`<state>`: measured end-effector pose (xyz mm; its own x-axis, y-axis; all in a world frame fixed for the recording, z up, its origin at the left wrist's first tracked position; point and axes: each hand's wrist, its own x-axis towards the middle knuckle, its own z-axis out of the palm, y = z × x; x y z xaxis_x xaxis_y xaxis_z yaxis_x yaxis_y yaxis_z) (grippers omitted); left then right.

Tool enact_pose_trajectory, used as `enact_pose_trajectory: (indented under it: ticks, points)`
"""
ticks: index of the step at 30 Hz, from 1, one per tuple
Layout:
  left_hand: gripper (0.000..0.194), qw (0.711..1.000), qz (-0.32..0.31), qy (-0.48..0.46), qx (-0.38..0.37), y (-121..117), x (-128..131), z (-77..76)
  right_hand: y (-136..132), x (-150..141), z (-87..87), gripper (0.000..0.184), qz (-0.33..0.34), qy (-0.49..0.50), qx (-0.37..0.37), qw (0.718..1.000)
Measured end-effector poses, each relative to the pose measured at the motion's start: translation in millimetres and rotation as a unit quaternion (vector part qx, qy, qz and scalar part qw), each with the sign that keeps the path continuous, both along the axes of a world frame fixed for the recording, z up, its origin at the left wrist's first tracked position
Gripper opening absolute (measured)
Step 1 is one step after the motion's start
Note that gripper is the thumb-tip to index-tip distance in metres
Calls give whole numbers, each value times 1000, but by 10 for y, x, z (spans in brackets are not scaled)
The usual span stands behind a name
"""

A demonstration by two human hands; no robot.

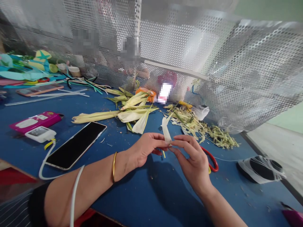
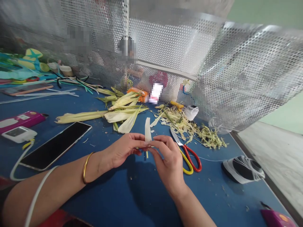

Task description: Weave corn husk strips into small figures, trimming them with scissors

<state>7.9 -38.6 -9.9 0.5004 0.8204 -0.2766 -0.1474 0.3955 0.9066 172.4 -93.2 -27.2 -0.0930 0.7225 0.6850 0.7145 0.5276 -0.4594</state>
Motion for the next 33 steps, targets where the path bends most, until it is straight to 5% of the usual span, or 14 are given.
enact_pose_trajectory:
  ticks: [10, 19, 33]
  points:
    - [13, 999, -15, 0, 42, -19, 13, -29, 5, 15, -3, 12, -10, -10, 5, 1000]
    - [20, 1000, 6, -10, 4, -18, 24, -54, 2, 24, 31, 13, -32, -144, 83, 986]
    - [4, 993, 62, 40, 89, -80, 84, -39, -32, -25, 45, 13, -51, -28, -69, 996]
